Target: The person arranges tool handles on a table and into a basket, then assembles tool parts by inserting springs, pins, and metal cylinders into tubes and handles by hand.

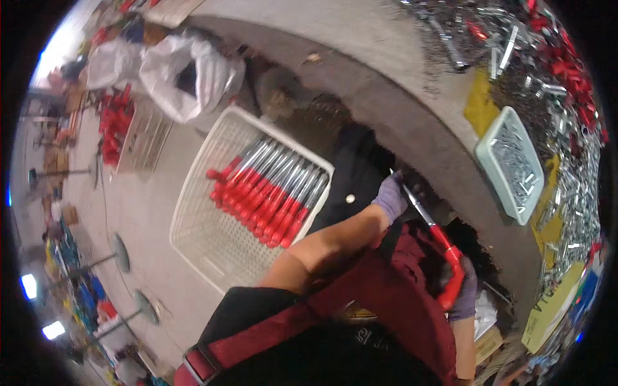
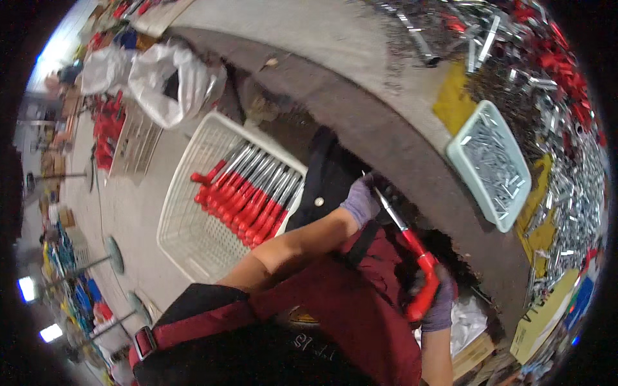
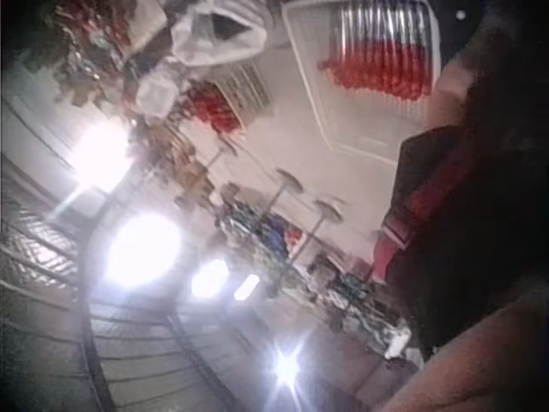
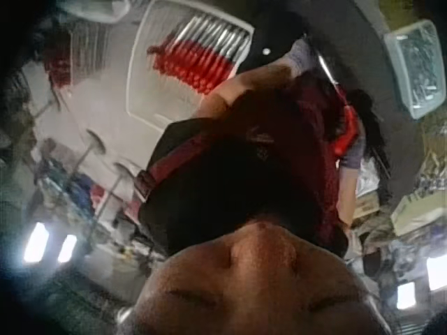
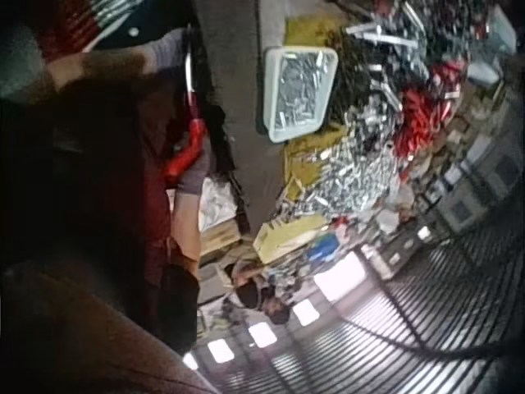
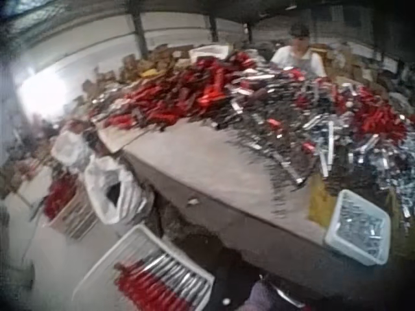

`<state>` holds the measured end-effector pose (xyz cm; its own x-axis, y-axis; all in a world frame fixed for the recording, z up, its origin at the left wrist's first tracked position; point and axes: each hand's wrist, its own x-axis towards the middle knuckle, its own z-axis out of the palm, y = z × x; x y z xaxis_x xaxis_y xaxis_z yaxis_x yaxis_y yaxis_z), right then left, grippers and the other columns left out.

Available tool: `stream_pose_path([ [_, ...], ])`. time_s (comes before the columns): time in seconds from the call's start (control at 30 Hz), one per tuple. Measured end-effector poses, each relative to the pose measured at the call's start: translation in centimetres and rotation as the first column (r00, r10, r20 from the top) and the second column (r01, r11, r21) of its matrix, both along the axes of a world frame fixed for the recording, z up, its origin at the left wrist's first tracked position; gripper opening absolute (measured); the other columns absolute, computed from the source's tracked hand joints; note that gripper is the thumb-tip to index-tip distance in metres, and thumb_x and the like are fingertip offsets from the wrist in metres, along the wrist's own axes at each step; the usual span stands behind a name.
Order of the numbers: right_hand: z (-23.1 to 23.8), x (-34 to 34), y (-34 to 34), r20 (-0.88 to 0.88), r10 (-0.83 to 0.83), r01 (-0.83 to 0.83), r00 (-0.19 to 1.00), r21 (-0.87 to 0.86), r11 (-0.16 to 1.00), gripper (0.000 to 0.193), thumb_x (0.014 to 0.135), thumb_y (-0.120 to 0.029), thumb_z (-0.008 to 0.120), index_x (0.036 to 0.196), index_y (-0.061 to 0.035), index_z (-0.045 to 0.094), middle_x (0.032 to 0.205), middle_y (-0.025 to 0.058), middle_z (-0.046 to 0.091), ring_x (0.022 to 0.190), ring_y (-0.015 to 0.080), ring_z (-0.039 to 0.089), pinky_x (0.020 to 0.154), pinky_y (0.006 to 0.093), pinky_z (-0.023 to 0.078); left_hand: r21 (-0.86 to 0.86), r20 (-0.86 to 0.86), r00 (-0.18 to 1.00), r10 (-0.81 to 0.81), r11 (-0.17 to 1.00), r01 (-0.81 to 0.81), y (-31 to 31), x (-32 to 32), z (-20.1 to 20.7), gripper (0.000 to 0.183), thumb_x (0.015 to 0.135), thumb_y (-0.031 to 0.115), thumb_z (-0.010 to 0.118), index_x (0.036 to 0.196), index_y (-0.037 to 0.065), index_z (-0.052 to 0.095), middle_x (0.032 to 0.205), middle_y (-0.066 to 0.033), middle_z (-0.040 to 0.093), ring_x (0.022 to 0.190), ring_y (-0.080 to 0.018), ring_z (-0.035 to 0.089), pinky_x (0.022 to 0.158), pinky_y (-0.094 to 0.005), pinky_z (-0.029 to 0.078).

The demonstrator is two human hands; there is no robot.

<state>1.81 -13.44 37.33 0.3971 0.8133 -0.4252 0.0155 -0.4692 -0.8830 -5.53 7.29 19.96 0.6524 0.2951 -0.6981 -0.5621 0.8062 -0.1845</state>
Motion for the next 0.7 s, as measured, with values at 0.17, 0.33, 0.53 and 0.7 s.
stream_pose_path([
  [0.17, -0.8, -2.9, 2.2, -0.893, -0.362, 0.295, 0.269, -0.281, 0.913, 0.045, 0.088, -0.039, 0.051, 0.117, -0.0045, 0.043, 0.077, 0.0027, 0.054, 0.059, 0.0087, 0.051, 0.053, 0.0231, 0.047, 0.201, -0.059, 0.983, 0.172, 0.967, -0.157, 3.1, -8.0, 9.7, 0.028, 0.079, 0.041, 0.059, 0.075, 0.015, 0.053, 0.063, -0.0089, 0.052, 0.067, -0.0335, 0.055, 0.066, -0.0493, 0.048],
  [0.33, -0.5, -8.3, 9.9, -0.911, -0.395, 0.261, 0.119, -0.355, 0.898, 0.036, 0.089, -0.037, 0.051, 0.111, -0.0083, 0.047, 0.072, 0.0008, 0.05, 0.054, 0.0082, 0.046, 0.048, 0.0238, 0.041, 0.308, 0.07, 0.893, 0.444, 0.842, -0.443, 8.1, -13.8, 11.0, 0.039, 0.076, 0.051, 0.062, 0.078, 0.014, 0.051, 0.058, -0.0059, 0.049, 0.064, -0.03, 0.055, 0.063, -0.0484, 0.048],
  [0.53, -2.0, -13.2, 13.8, -0.832, -0.332, 0.107, 0.444, -0.318, 0.942, 0.038, 0.088, -0.033, 0.053, 0.115, -0.0079, 0.047, 0.083, 0.0057, 0.056, 0.068, 0.0146, 0.057, 0.059, 0.0285, 0.05, 0.481, -0.24, 0.9, 0.363, 0.85, -0.215, 6.3, -17.4, 12.2, 0.026, 0.081, 0.035, 0.062, 0.088, 0.012, 0.053, 0.07, -0.0043, 0.052, 0.063, -0.0214, 0.053, 0.062, -0.0419, 0.049],
  [0.7, -0.9, -11.5, 13.2, -0.429, 0.213, -0.33, 0.878, -0.221, 0.918, 0.042, 0.086, -0.022, 0.056, 0.121, -0.0007, 0.045, 0.096, 0.0126, 0.06, 0.081, 0.0182, 0.06, 0.071, 0.0314, 0.052, 0.735, -0.677, 0.659, 0.327, 0.336, 0.589, 4.9, -31.8, 1.3, 0.028, 0.08, 0.013, 0.058, 0.105, 0.011, 0.046, 0.076, -0.0065, 0.053, 0.068, -0.0184, 0.056, 0.058, -0.0338, 0.051],
])
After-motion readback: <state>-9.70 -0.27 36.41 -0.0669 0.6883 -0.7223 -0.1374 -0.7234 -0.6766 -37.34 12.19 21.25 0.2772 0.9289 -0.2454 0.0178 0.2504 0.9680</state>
